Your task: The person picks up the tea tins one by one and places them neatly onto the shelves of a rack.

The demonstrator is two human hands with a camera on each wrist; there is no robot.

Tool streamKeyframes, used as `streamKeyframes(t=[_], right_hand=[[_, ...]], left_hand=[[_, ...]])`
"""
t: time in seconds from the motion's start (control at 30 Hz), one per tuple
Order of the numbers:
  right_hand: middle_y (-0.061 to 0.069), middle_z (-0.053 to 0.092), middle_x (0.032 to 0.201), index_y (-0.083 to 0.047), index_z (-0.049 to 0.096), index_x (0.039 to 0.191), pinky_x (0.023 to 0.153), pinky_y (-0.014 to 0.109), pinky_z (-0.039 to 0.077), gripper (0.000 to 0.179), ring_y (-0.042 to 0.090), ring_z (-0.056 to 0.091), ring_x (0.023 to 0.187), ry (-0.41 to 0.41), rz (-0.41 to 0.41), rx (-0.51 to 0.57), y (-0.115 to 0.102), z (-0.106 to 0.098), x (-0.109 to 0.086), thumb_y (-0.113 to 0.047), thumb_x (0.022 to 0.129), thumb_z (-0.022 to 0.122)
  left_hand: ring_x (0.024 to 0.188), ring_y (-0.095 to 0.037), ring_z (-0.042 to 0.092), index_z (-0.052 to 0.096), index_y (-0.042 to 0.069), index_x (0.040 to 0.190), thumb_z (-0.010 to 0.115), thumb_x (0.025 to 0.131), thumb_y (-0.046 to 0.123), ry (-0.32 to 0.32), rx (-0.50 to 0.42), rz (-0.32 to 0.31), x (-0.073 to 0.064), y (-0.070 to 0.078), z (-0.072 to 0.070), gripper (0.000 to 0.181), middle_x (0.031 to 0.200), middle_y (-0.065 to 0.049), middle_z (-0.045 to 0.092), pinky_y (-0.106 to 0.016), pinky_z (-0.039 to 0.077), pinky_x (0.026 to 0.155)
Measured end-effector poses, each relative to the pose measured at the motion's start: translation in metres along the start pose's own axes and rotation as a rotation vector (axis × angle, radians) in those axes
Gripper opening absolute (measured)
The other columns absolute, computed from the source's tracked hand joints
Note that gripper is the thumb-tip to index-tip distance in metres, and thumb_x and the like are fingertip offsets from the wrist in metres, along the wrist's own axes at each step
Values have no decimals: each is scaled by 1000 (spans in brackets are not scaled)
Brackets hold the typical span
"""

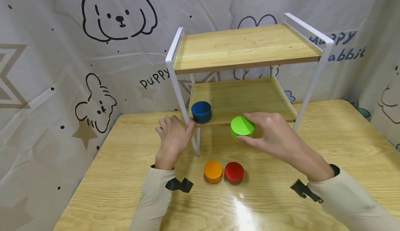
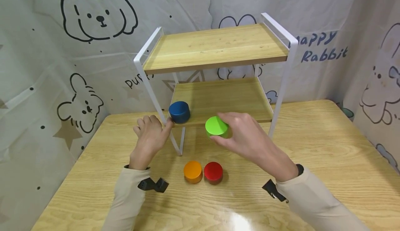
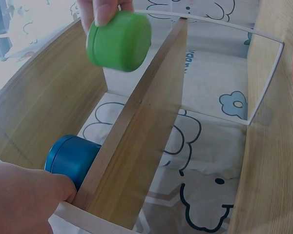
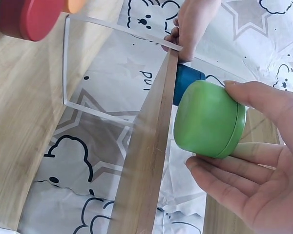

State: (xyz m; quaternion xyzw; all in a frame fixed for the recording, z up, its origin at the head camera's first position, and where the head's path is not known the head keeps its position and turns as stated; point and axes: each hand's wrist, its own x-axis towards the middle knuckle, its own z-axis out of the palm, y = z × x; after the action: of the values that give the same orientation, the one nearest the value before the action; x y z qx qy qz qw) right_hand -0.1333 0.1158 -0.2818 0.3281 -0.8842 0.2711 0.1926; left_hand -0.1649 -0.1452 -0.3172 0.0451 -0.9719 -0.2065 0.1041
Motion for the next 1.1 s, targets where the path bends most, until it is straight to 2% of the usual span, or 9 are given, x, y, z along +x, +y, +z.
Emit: streamKeyframes(t=[0.27,0.53,0.7,0.9,1.1], right_hand=[[14,71,97,4,67,111,61,30,53,46,19,64,73,-16,-1,-20,3,4,16,-22,76,82],[12,71,97,3,67,112,63,30,52,47,18,62,73,-25,0,-11,7,10,30,-25,77,80],[15,70,99,5,65,116,61,29,53,50,19,63,72,-44,41,-6,13,12,39,-24,78,80],[21,69,104,9,64,116,65,33,55,50,24,66,77,-35,42,8,23,14,49,-19,77,80],[21,69,102,10,63,118,64,33,52,53,22,63,72,-67,61,-2,25,17,57,-23,79,79]], left_hand=[[90,-39,33,48,-6,90,37,95,49,-10,6,0,-1,0,2,56,89,-20,40,-49,21,78],[91,-38,33,48,-6,92,36,95,49,-13,12,-9,0,-1,0,57,90,-20,40,-49,21,79],[91,-39,34,48,-7,92,38,95,48,-16,-2,-5,0,-1,0,56,90,-20,41,-48,21,79],[90,-38,33,48,-6,91,38,95,49,-17,-3,-9,-1,-1,1,56,90,-19,40,-48,21,79],[90,-38,33,48,-6,91,37,95,49,-16,1,-6,0,0,0,56,89,-19,39,-48,21,79]])
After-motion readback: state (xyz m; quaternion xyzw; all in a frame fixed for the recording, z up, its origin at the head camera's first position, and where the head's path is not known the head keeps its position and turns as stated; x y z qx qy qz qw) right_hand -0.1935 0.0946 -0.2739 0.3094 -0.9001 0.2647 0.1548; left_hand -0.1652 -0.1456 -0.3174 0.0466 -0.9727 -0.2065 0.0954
